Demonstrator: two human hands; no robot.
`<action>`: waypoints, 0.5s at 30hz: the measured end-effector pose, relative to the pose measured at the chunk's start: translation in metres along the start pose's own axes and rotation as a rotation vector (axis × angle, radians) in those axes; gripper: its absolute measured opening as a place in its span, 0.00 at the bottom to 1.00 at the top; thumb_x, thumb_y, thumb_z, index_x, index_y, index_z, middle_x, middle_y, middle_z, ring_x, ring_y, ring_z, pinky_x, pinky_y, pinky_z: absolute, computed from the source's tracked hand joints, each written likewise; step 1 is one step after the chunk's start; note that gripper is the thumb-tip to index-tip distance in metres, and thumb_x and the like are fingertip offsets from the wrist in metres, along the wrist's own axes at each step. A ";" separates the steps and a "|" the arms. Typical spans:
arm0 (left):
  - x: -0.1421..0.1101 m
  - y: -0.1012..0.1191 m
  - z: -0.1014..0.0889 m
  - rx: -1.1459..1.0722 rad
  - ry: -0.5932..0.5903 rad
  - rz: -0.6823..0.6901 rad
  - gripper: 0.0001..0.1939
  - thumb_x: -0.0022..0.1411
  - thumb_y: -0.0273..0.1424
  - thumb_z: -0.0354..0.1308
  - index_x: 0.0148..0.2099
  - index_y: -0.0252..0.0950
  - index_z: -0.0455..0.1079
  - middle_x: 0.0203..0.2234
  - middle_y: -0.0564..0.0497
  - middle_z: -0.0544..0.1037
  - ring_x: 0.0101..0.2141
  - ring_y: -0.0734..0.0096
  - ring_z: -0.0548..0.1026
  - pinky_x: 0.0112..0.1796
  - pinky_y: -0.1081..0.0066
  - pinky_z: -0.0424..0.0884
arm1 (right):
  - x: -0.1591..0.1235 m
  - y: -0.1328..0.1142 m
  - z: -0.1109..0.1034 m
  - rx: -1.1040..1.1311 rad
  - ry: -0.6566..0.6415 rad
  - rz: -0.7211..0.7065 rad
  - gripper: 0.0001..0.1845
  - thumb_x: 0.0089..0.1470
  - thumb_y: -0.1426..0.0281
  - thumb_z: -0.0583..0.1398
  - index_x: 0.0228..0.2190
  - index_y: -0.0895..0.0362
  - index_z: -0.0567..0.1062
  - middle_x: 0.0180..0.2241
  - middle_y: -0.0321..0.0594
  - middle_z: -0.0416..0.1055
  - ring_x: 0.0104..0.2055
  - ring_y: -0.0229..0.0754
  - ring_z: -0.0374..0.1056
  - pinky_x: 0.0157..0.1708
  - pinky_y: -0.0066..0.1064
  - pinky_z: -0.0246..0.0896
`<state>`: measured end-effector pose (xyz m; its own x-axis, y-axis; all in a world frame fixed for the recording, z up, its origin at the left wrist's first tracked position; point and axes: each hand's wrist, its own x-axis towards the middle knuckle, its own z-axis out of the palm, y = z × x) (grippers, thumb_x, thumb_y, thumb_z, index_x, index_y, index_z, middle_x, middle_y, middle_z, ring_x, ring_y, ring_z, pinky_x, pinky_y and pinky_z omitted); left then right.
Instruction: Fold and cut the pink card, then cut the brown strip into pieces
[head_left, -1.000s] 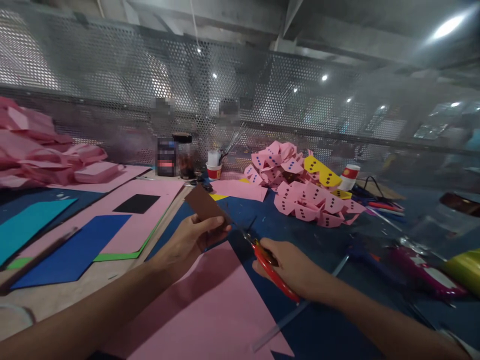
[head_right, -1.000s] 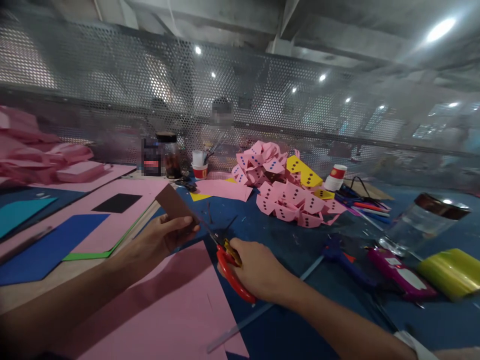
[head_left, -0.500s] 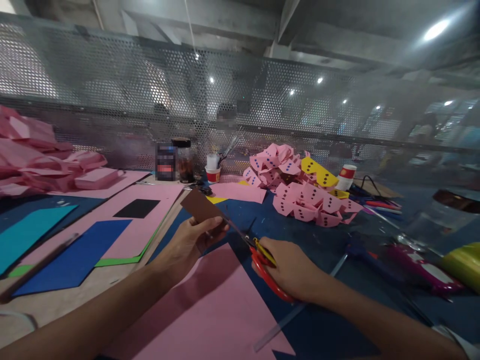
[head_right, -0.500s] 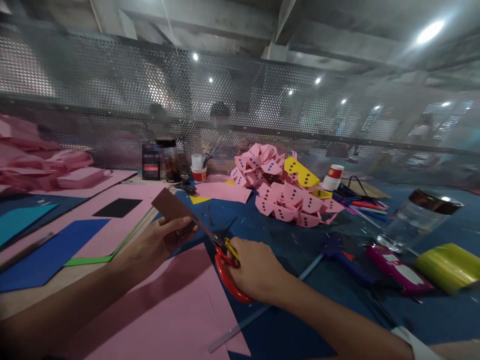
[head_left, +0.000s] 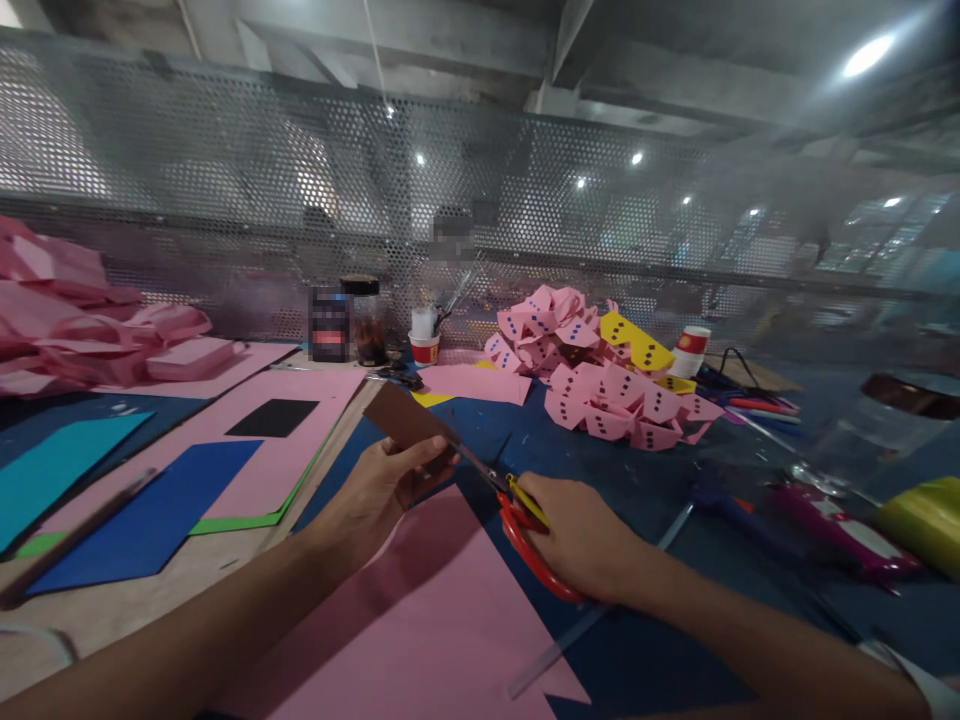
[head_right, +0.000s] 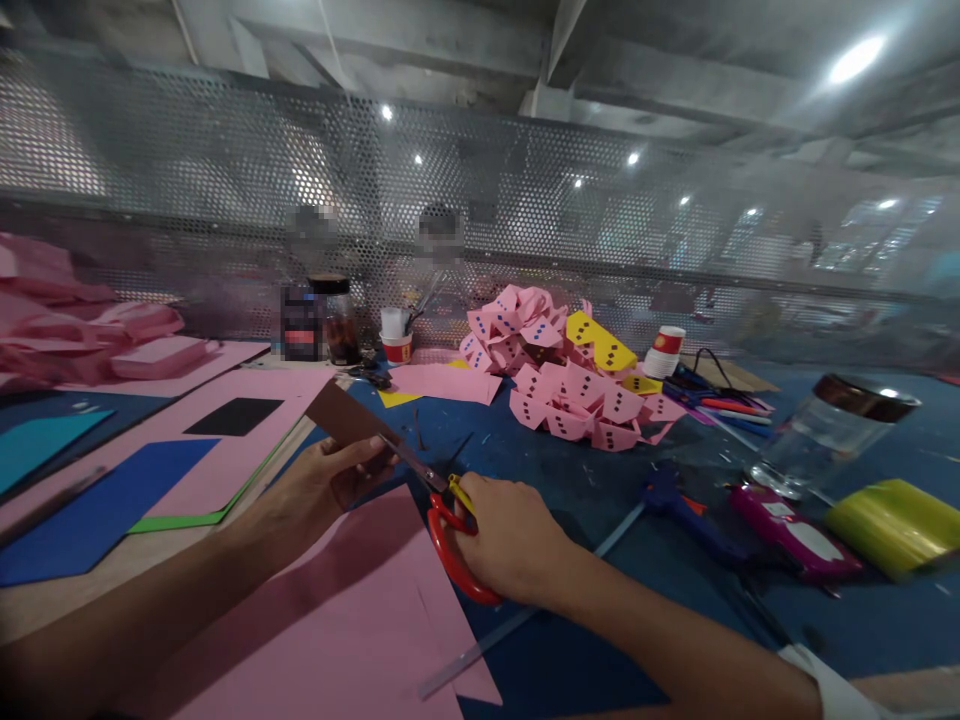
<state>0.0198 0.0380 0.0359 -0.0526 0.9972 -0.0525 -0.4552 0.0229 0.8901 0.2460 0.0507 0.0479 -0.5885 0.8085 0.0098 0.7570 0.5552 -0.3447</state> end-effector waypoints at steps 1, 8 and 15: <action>0.000 0.000 0.000 0.000 0.001 0.000 0.12 0.53 0.28 0.68 0.41 0.34 0.76 0.38 0.49 0.80 0.35 0.73 0.77 0.41 0.74 0.76 | 0.000 0.000 0.000 0.002 0.000 -0.001 0.15 0.61 0.59 0.50 0.33 0.56 0.68 0.33 0.40 0.74 0.31 0.41 0.68 0.26 0.30 0.42; 0.000 0.001 0.001 0.024 -0.004 0.015 0.10 0.53 0.28 0.68 0.39 0.34 0.76 0.37 0.50 0.80 0.34 0.74 0.77 0.39 0.75 0.75 | -0.001 0.001 0.001 0.014 0.026 -0.027 0.14 0.61 0.60 0.50 0.32 0.55 0.68 0.32 0.39 0.74 0.31 0.40 0.68 0.26 0.30 0.41; 0.000 0.001 0.002 0.031 -0.015 0.004 0.10 0.53 0.28 0.68 0.40 0.33 0.76 0.35 0.50 0.79 0.34 0.74 0.76 0.40 0.75 0.75 | -0.001 0.002 0.002 0.013 0.028 -0.027 0.14 0.61 0.59 0.50 0.32 0.55 0.68 0.31 0.38 0.74 0.30 0.40 0.67 0.26 0.30 0.40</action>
<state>0.0207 0.0381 0.0376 -0.0406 0.9983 -0.0423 -0.4273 0.0209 0.9039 0.2473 0.0509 0.0453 -0.6004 0.7984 0.0458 0.7368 0.5745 -0.3565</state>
